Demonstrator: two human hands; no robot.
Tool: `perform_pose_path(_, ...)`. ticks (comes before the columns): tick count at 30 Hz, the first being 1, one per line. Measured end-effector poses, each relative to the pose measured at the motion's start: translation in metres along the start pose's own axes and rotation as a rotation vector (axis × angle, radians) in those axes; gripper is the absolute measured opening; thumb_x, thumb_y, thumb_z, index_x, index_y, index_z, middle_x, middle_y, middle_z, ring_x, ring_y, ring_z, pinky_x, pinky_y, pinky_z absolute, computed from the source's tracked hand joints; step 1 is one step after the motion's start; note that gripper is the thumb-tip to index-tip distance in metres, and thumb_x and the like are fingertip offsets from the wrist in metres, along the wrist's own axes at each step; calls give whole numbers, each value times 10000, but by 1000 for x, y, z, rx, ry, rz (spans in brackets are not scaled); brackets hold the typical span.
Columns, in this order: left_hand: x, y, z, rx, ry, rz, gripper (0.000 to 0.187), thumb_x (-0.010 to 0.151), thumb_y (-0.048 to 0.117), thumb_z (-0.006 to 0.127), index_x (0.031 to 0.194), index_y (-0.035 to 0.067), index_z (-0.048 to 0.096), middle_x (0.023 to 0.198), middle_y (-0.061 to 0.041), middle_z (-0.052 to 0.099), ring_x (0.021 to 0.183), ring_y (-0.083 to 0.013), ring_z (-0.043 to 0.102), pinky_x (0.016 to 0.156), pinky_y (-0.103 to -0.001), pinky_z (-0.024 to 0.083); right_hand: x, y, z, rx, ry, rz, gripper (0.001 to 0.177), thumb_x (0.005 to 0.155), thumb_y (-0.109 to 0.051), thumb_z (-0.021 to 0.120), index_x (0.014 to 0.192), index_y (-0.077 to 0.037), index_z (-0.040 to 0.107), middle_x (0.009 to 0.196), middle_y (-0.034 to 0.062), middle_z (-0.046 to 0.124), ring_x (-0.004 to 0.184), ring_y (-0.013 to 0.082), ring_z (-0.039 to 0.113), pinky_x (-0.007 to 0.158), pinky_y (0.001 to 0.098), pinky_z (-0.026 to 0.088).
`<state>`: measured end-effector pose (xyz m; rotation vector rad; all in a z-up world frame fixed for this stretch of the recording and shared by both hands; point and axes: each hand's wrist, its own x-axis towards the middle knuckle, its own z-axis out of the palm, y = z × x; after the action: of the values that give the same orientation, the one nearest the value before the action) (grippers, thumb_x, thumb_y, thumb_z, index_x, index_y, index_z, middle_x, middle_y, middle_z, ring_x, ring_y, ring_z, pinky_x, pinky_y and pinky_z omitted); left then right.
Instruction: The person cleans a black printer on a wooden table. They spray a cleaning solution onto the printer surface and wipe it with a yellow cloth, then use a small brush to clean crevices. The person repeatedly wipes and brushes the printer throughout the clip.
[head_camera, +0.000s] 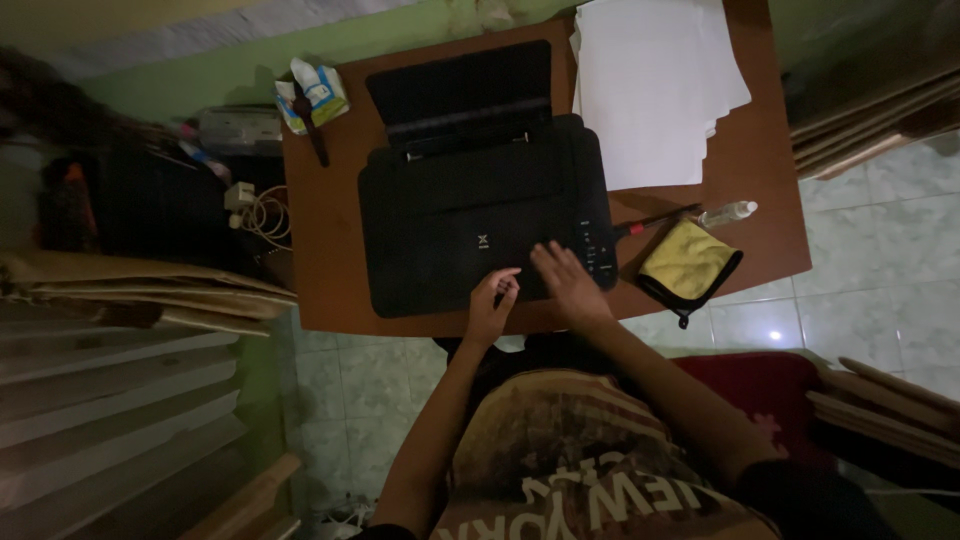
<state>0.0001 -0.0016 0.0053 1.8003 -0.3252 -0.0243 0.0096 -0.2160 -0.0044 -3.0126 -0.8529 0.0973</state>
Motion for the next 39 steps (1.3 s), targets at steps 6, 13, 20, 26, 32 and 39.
perform_pose_path(6, -7, 16, -4, -32, -86, 32, 203, 1045, 178, 605, 1168, 35, 677, 1071, -90, 687, 992, -209, 666, 884, -342, 531, -31, 3, -29, 584, -190, 25, 819, 868, -117, 662, 1587, -98, 269, 1647, 122, 258, 1514, 340, 240, 1218, 456, 264)
perform_pose_path(13, -42, 62, 2, 56, -742, -275, 343, 1010, 387, 643, 947, 52, 684, 916, -73, 635, 881, -202, 598, 818, -364, 487, -48, 44, -35, 354, 158, 67, 668, 896, -49, 578, 1527, -14, 363, 1608, 181, 387, 1495, 381, 362, 1220, 521, 281)
perform_pose_path(20, -39, 51, 1, 8, -845, -174, 479, 1090, 419, 588, 777, 57, 596, 705, -43, 577, 654, -143, 541, 824, -343, 408, -10, 50, -19, 395, 329, 152, 542, 958, 21, 515, 1496, -3, 455, 1583, 183, 461, 1492, 403, 393, 1233, 516, 315)
perform_pose_path(26, -37, 18, 7, 15, -609, -317, 336, 1015, 341, 647, 844, 51, 636, 771, -30, 606, 702, -124, 552, 658, -311, 480, 19, 27, -18, 427, 305, 7, 635, 946, 20, 527, 1562, -22, 377, 1602, 184, 433, 1509, 398, 365, 1267, 510, 280)
perform_pose_path(32, -32, 19, -2, 52, -568, -393, 339, 981, 305, 723, 799, 32, 637, 738, -86, 626, 671, -151, 546, 641, -310, 473, 12, 20, -22, 428, 180, -180, 714, 897, -41, 620, 1559, -55, 352, 1625, 193, 374, 1504, 374, 345, 1235, 523, 272)
perform_pose_path(39, -40, 30, -16, 168, -120, -128, 272, 979, 286, 757, 898, 47, 657, 889, -96, 643, 813, -216, 613, 750, -358, 510, -7, 28, -12, 426, 306, -34, 574, 1013, -132, 604, 1540, -38, 399, 1621, 149, 378, 1536, 333, 312, 1258, 474, 277)
